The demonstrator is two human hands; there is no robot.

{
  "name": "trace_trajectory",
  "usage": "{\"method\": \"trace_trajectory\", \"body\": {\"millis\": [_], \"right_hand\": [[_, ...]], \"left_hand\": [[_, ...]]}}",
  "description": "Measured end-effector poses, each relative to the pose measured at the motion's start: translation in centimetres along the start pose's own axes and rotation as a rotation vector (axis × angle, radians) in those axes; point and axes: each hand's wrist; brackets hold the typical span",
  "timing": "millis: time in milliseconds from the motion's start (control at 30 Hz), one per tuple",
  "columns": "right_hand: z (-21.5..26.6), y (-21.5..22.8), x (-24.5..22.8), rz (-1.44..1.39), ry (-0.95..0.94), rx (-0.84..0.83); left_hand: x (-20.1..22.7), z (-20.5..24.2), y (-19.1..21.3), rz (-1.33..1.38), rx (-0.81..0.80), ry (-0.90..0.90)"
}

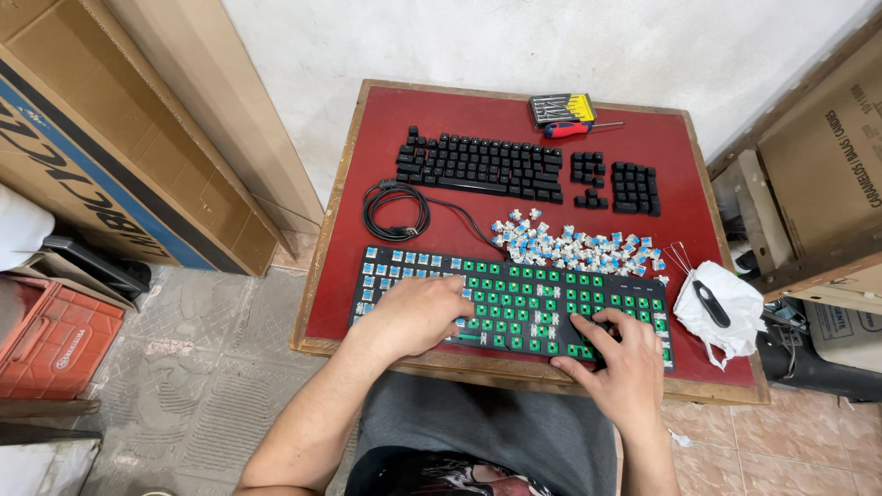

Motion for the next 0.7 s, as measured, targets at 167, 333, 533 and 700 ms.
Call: {"method": "trace_trajectory", "body": {"millis": [167,333,533,700], "right_hand": [[0.0,-0.1,0.2,-0.008,-0.012,-0.006],[-0.1,0.4,0.0,-0.017,0.01,-0.009],[-0.2,0.3,0.0,-0.017,0.005,-0.021],[-0.2,0.2,0.0,-0.005,-0.002,-0.031]], "left_hand": [[1.9,-1.0,1.2,-0.069,-0.067,0.075],[2.1,-1.2,1.4,-0.074,-0.116,0.083],[2.0,-1.1,1.6,-0.045,-0.134,0.074],[1.8,-1.2,1.2,-0.077,-0.125,0.037]]}}
Point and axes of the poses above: each hand's wrist, its own z-axis away from the middle knuckle, its own y-axis out of the back of the hand, x = y × z, and after that the axes turned 6 degrees about -y, right-handed
